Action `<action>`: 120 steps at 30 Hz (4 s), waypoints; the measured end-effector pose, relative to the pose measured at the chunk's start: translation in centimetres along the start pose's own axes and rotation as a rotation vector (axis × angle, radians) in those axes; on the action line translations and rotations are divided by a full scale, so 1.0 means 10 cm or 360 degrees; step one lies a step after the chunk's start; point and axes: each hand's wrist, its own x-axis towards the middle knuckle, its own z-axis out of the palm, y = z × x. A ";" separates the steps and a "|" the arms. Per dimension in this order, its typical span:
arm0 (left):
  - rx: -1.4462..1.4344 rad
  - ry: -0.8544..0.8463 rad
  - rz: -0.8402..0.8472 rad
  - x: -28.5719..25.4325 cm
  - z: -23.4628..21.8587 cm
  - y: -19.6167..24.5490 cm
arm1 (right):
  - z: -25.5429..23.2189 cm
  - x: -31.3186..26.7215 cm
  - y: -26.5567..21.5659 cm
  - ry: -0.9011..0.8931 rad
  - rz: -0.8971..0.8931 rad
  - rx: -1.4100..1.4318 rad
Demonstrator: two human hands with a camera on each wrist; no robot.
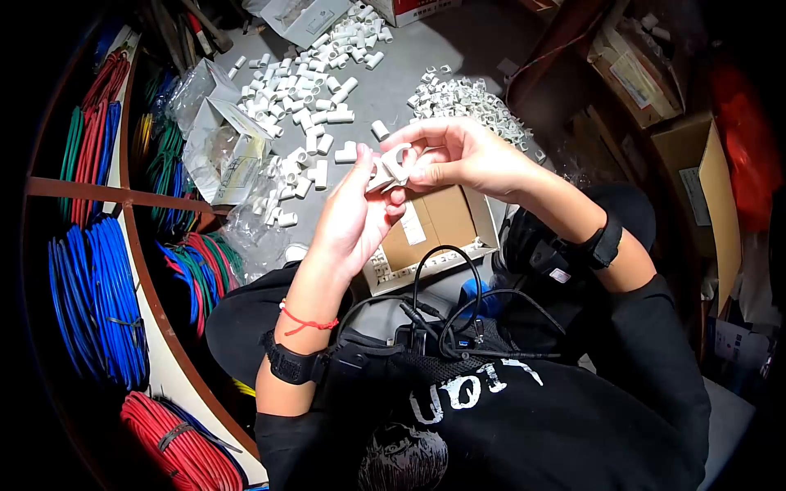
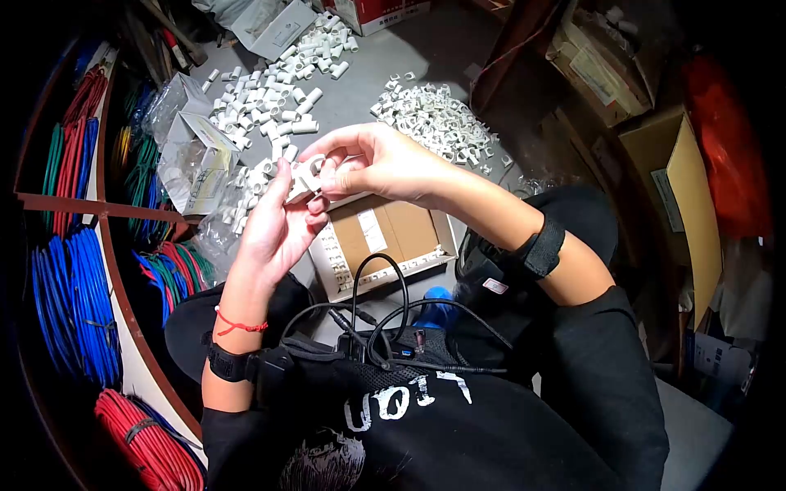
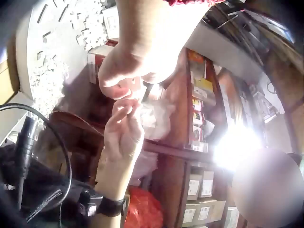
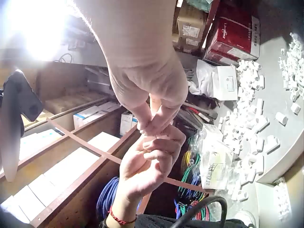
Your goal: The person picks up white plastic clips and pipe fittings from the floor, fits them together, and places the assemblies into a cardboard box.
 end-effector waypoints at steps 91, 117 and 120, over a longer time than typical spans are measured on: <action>0.0452 -0.0374 -0.0103 -0.14 0.06 -0.08 | -0.09 0.00 -0.05 -0.0143 -0.0340 -0.0415; 0.0572 -0.0590 -0.0022 -0.12 0.00 -0.12 | -0.08 -0.03 -0.16 0.0450 -0.0977 -0.1158; 0.0502 -0.0670 0.0038 -0.11 0.03 -0.02 | -0.15 -0.03 -0.15 0.0392 -0.0988 -0.1061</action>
